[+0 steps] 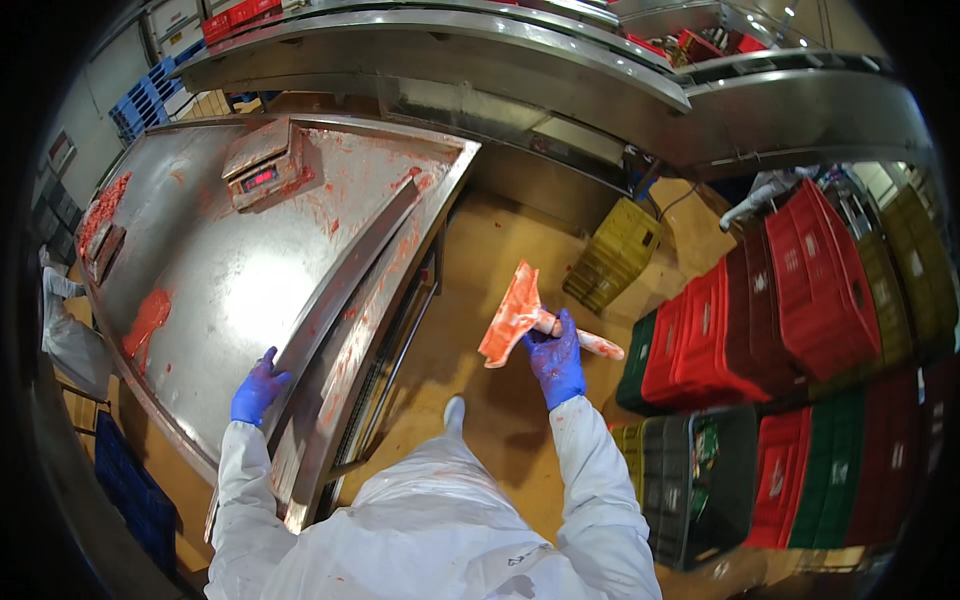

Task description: The person cleans a stainless steel table in a meat processing facility using a squeegee-like tool to wipe away blood and meat residue. The person also handles packaged meat and a digital scale.

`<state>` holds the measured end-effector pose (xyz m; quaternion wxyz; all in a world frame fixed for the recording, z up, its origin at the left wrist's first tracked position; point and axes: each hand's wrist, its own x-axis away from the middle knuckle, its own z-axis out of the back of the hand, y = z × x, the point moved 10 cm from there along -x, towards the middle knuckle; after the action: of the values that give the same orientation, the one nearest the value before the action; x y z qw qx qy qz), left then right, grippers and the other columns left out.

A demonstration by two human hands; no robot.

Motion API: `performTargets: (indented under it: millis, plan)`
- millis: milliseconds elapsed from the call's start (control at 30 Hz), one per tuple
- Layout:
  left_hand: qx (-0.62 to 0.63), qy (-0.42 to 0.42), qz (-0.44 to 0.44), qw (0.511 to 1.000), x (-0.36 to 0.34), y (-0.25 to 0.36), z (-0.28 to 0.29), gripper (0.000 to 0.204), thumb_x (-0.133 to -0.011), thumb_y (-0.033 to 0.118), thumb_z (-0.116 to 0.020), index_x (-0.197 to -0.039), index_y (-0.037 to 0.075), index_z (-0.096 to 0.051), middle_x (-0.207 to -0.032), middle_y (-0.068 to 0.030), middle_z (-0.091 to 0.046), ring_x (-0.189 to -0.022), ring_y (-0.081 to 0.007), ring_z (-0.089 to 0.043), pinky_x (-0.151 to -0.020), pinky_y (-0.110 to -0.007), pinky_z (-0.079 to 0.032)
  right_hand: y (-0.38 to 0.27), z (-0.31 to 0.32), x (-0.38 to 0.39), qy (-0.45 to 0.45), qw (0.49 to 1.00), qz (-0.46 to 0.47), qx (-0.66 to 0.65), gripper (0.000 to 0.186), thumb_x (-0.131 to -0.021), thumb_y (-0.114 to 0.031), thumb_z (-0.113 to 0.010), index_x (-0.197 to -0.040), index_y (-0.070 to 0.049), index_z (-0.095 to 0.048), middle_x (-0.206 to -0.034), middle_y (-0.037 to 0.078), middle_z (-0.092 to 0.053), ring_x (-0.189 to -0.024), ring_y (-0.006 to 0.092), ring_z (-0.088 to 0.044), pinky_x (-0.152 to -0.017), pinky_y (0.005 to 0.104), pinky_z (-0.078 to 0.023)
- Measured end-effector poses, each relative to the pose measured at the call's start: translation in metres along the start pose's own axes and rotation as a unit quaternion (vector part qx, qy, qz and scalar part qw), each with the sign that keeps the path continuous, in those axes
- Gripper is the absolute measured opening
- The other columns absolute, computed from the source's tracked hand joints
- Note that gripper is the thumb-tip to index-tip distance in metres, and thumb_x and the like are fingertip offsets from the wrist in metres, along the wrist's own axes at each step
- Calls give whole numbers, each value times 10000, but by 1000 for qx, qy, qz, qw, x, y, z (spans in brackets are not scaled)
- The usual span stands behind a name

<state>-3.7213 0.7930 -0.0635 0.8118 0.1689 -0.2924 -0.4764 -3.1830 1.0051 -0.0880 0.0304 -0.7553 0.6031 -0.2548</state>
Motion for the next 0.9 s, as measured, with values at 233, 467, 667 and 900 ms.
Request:
performTargets:
  millis: [233, 467, 667, 900]
  plan:
    - [-33, 9, -82, 996, -126, 140, -17, 687, -832, 314, -620, -1385, 19, -338, -1260, -233, -511, -1176, -339, -501, -982, -389, -401, -64, -63, -145, 102, 987, 100, 67, 249, -867, -305, -638, -884, -115, -477, -855, 69, -529, -837, 246, -538, -829, 463, -468]
    - [-36, 28, -30, 998, -234, 230, -24, 628, -803, 335, -650, -1319, 59, -421, -1233, -202, -537, -1133, -359, -529, -951, -417, -427, -44, -214, -284, -34, 983, 62, 170, 288, -864, -296, -650, -726, -112, -475, -658, 57, -489, -678, 214, -541, -803, 388, -487]
    - [48, -14, 49, 998, -253, 238, -23, 653, -699, 300, -713, -1253, 37, -487, -1135, -182, -616, -1060, -339, -582, -900, -416, -457, 82, -359, -383, -207, 905, 20, 371, 187, -867, -165, -616, -753, -49, -523, -599, 51, -523, -550, 179, -528, -741, 383, -519]
    - [20, 8, 99, 995, -214, 299, 19, 638, -639, 250, -763, -1190, 48, -513, -1101, -163, -603, -1013, -337, -586, -882, -402, -471, 242, -373, -395, -537, 584, -162, 587, 224, -879, -182, -608, -710, -40, -574, -615, 33, -591, -548, 128, -546, -576, 309, -466]
